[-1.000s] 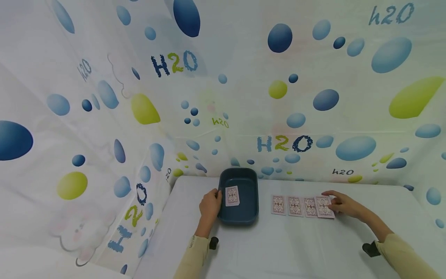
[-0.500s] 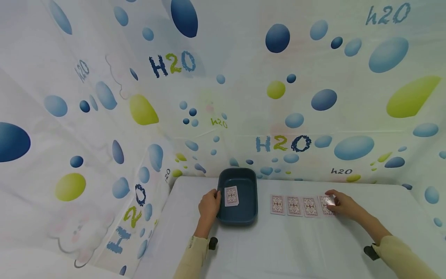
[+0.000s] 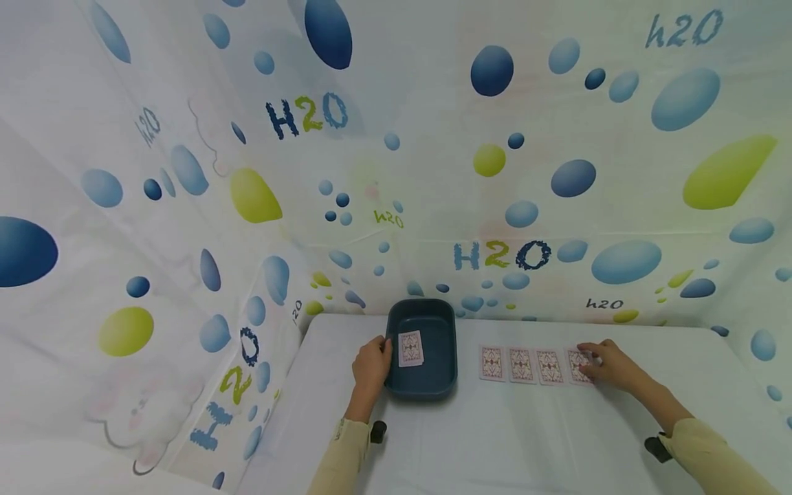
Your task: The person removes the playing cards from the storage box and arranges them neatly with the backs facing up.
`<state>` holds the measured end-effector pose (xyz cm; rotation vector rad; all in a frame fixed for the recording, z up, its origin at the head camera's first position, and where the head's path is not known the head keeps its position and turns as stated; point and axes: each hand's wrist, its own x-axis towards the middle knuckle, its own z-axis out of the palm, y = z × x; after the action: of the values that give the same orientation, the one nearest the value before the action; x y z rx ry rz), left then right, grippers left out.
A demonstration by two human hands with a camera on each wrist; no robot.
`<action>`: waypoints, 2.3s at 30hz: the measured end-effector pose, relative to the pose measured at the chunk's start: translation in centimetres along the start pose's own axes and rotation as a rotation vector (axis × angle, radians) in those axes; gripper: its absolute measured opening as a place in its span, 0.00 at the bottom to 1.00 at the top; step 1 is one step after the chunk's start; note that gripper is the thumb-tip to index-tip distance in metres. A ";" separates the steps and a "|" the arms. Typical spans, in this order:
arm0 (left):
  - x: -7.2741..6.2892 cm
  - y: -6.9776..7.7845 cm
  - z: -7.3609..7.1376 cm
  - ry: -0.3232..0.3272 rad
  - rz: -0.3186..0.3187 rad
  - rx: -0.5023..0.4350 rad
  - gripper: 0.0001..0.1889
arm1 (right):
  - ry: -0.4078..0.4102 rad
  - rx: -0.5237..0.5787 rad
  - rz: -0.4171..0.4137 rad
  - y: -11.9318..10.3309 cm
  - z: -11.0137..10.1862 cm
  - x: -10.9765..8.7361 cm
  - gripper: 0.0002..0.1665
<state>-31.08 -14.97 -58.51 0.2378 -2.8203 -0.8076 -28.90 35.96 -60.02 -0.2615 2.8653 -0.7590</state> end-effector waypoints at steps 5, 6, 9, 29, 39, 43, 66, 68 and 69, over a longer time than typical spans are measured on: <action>-0.1 -0.2 0.2 0.011 0.009 -0.007 0.18 | 0.025 -0.023 -0.001 -0.5 -0.2 0.0 0.33; -0.1 -0.2 0.2 0.012 0.012 -0.011 0.18 | 0.032 -0.033 -0.001 -0.6 -0.2 0.1 0.34; -0.2 -0.2 0.2 0.009 0.012 -0.016 0.18 | 0.061 -0.055 0.002 -1.3 0.0 0.4 0.40; -0.5 -0.6 -0.2 -0.002 -0.006 -0.022 0.16 | 0.090 -0.083 -0.115 -11.1 3.4 4.0 0.63; -0.4 -0.6 -0.2 0.003 0.005 -0.025 0.16 | 0.118 -0.083 -0.246 -17.4 4.6 6.5 0.60; -0.3 -0.2 -0.3 0.012 0.018 -0.039 0.16 | 0.139 -0.101 -0.327 -19.6 5.4 7.8 0.58; -0.3 1.2 0.6 0.011 0.056 -0.043 0.16 | -0.180 -0.196 -0.288 -28.9 10.0 13.4 0.43; -0.4 1.3 0.7 0.006 0.054 -0.046 0.17 | -0.212 -0.196 -0.256 -29.0 10.6 13.8 0.44; -0.5 1.4 0.8 0.003 0.054 -0.047 0.17 | -0.222 -0.206 -0.241 -29.0 10.9 14.0 0.45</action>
<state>-30.96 -13.33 -58.48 0.1547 -2.7883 -0.8600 -36.64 3.11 -56.37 -0.6827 2.7269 -0.4361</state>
